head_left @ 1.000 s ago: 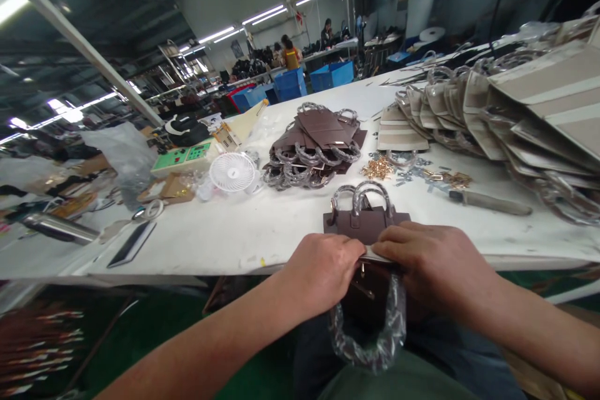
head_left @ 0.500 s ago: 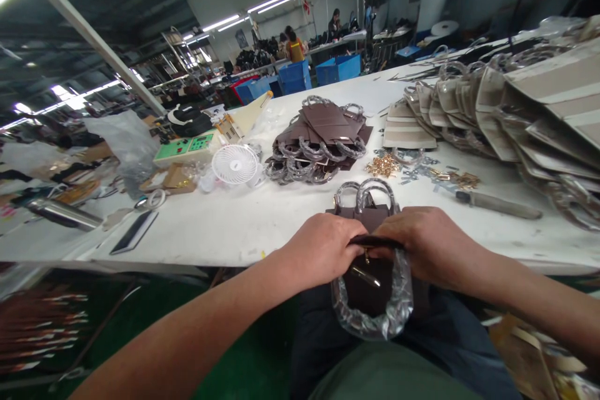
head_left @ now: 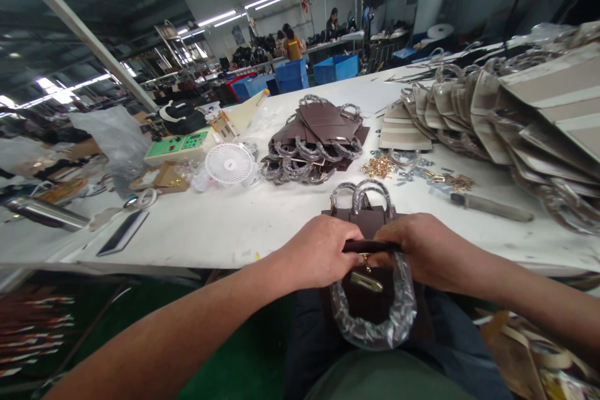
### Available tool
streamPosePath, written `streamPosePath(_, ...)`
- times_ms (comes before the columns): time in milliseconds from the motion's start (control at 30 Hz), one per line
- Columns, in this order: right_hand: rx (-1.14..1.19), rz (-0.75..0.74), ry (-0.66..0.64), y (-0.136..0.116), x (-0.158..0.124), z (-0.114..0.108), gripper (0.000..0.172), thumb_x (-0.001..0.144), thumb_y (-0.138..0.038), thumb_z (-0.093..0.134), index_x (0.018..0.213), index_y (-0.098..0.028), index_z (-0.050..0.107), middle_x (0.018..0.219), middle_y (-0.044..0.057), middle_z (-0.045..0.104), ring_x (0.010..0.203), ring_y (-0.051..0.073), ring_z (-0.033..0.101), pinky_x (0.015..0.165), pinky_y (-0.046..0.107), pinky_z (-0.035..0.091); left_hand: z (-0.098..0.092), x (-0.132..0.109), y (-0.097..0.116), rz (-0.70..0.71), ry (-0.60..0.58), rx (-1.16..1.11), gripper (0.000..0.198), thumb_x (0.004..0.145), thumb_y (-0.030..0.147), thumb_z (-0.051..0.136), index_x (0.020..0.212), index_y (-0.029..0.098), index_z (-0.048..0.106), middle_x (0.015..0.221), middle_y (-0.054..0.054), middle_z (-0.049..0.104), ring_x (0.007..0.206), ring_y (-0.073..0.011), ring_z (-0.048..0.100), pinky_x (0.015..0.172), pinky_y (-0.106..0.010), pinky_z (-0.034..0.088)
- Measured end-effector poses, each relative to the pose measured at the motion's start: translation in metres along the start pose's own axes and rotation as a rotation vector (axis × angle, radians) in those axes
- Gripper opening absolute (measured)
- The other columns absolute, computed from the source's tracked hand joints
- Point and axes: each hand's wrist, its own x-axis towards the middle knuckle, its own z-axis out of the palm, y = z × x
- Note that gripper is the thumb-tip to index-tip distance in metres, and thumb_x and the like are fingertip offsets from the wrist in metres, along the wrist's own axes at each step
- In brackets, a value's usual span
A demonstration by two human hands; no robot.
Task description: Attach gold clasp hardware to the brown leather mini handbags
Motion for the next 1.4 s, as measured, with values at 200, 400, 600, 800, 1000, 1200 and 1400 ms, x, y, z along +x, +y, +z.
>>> streamPosePath(200,-0.134,-0.089,0.056,-0.003,-0.005,0.004,0.028,0.096,-0.033,0.065,0.072,-0.02,0.07,0.071,0.004,0.07,0.068,0.02,0.064,0.062,0.031,0.032,0.008,-0.005,0.0,0.001,0.031,0.027,0.008,0.088,0.02,0.071,0.081,0.018,0.072,0.074,0.002,0.073,0.069,-0.0136,0.066,0.06,-0.025,0.036)
streamPosePath(400,-0.097,-0.169,0.096,0.001,-0.009,0.01,0.022,0.095,-0.027,0.065,0.074,-0.021,0.069,0.072,0.002,0.069,0.069,0.019,0.064,0.065,0.031,0.033,0.014,-0.008,-0.003,0.047,0.025,0.084,0.006,0.091,0.021,0.068,0.088,0.019,0.073,0.082,0.001,0.075,0.078,-0.0172,0.071,0.065,-0.026,0.043)
streamPosePath(600,-0.18,-0.327,0.234,-0.009,-0.019,0.008,0.021,0.099,-0.02,0.06,0.08,-0.021,0.068,0.072,0.0,0.065,0.064,0.019,0.058,0.065,0.035,0.03,0.022,-0.016,-0.005,0.148,0.083,0.27,0.009,0.097,0.024,0.063,0.095,0.02,0.071,0.087,0.001,0.074,0.081,-0.0197,0.071,0.072,-0.03,0.05)
streamPosePath(800,-0.234,-0.446,0.348,-0.022,-0.031,0.007,0.023,0.107,-0.018,0.051,0.092,-0.017,0.069,0.076,0.002,0.062,0.066,0.02,0.055,0.064,0.037,0.028,0.028,-0.034,0.002,0.308,0.154,0.421,0.015,0.101,0.017,0.053,0.091,0.018,0.063,0.085,0.0,0.065,0.075,-0.0174,0.063,0.068,-0.032,0.05)
streamPosePath(1000,-0.267,-0.512,0.395,-0.02,-0.036,0.012,0.03,0.108,-0.013,0.044,0.086,-0.015,0.064,0.073,0.002,0.058,0.064,0.021,0.046,0.063,0.038,0.025,0.033,-0.038,0.006,0.311,0.154,0.473,0.008,0.098,0.014,0.056,0.094,0.017,0.062,0.09,-0.001,0.065,0.081,-0.0198,0.063,0.074,-0.036,0.052)
streamPosePath(1200,-0.237,-0.521,0.373,-0.018,-0.035,0.014,0.031,0.108,-0.013,0.044,0.081,-0.017,0.059,0.073,0.002,0.056,0.064,0.02,0.043,0.063,0.037,0.023,0.033,-0.035,0.009,0.326,0.118,0.547,0.011,0.099,0.013,0.052,0.093,0.016,0.06,0.089,-0.003,0.063,0.082,-0.0213,0.059,0.072,-0.038,0.051)
streamPosePath(1400,-0.207,-0.512,0.329,-0.018,-0.035,0.013,0.032,0.107,-0.014,0.044,0.078,-0.018,0.057,0.072,0.002,0.054,0.064,0.02,0.04,0.063,0.037,0.021,0.034,-0.035,0.008,0.328,0.085,0.507,0.014,0.099,0.013,0.05,0.09,0.016,0.06,0.089,-0.003,0.062,0.079,-0.0203,0.056,0.071,-0.036,0.05)
